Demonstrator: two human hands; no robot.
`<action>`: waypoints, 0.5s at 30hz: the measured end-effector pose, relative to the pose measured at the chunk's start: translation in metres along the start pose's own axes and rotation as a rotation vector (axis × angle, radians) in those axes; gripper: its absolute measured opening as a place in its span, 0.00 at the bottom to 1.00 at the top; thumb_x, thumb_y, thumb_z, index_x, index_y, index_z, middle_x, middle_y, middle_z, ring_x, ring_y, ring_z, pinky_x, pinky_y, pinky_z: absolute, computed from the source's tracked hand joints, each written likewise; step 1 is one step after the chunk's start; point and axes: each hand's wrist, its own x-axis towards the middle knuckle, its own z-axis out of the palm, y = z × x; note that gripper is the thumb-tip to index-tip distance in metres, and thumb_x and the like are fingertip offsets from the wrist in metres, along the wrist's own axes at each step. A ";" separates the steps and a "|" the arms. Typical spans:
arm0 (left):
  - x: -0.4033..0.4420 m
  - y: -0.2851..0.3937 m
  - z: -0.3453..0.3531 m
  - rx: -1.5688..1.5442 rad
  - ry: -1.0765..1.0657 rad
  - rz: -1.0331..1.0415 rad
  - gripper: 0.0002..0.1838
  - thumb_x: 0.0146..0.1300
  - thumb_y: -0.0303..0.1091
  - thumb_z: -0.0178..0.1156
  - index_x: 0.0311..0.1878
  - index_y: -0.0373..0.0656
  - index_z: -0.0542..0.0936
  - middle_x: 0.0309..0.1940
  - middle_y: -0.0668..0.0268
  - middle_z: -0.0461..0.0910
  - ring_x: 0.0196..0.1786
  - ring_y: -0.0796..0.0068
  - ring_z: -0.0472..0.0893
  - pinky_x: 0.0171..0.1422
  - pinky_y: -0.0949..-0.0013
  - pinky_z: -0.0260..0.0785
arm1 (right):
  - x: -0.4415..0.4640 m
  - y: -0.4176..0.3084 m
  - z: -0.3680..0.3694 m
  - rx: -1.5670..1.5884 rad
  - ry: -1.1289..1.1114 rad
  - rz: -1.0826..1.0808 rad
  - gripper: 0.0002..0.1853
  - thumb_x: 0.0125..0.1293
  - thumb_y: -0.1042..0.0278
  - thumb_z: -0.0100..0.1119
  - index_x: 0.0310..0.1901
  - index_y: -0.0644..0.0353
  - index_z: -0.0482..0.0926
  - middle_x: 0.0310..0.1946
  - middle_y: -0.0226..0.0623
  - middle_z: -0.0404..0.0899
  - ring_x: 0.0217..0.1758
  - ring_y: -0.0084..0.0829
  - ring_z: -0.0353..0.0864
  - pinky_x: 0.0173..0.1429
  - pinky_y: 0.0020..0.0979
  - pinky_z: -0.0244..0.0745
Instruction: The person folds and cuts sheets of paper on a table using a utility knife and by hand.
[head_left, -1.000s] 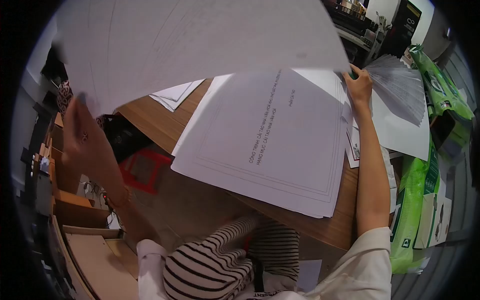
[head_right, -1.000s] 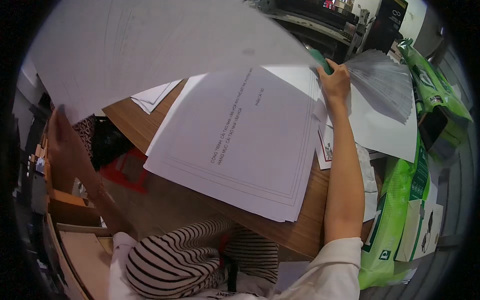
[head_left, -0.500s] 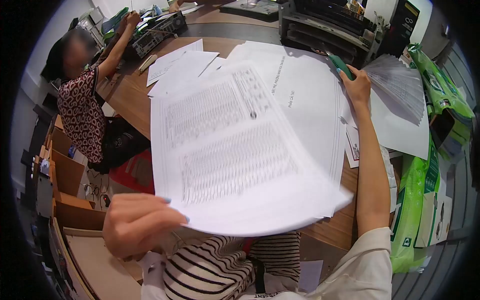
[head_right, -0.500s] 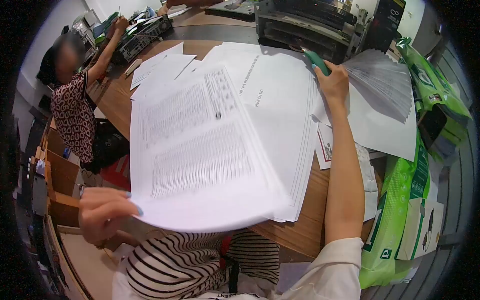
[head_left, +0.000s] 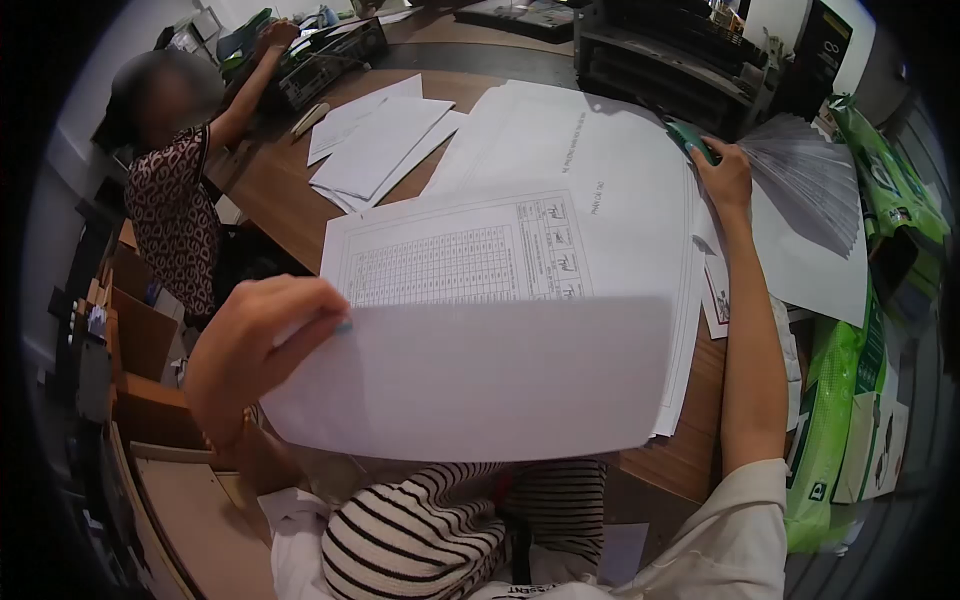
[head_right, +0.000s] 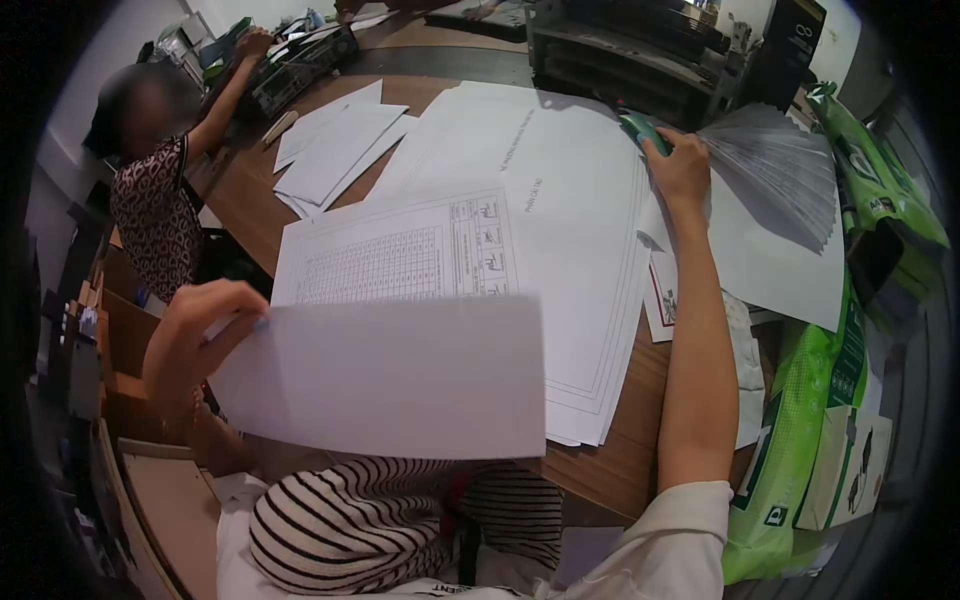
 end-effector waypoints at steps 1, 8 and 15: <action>0.005 -0.010 0.002 0.000 0.000 -0.002 0.04 0.53 0.25 0.59 0.31 0.36 0.75 0.24 0.57 0.77 0.27 0.63 0.78 0.32 0.71 0.68 | 0.000 0.000 0.000 0.017 0.003 0.004 0.17 0.50 0.53 0.61 0.40 0.51 0.82 0.37 0.44 0.77 0.45 0.43 0.75 0.50 0.37 0.70; 0.056 -0.098 0.044 -0.159 -0.393 -0.182 0.06 0.58 0.27 0.55 0.36 0.34 0.74 0.31 0.59 0.78 0.33 0.72 0.76 0.41 0.73 0.67 | 0.002 0.002 0.001 0.034 -0.016 0.023 0.17 0.50 0.53 0.61 0.40 0.50 0.82 0.37 0.44 0.77 0.46 0.42 0.74 0.51 0.37 0.70; 0.057 -0.151 0.073 -0.159 -0.107 -0.210 0.08 0.56 0.36 0.60 0.38 0.47 0.80 0.68 0.56 0.50 0.72 0.48 0.36 0.70 0.46 0.37 | 0.001 0.000 0.000 -0.011 -0.024 0.024 0.17 0.51 0.52 0.61 0.41 0.50 0.82 0.37 0.44 0.77 0.46 0.44 0.74 0.51 0.37 0.70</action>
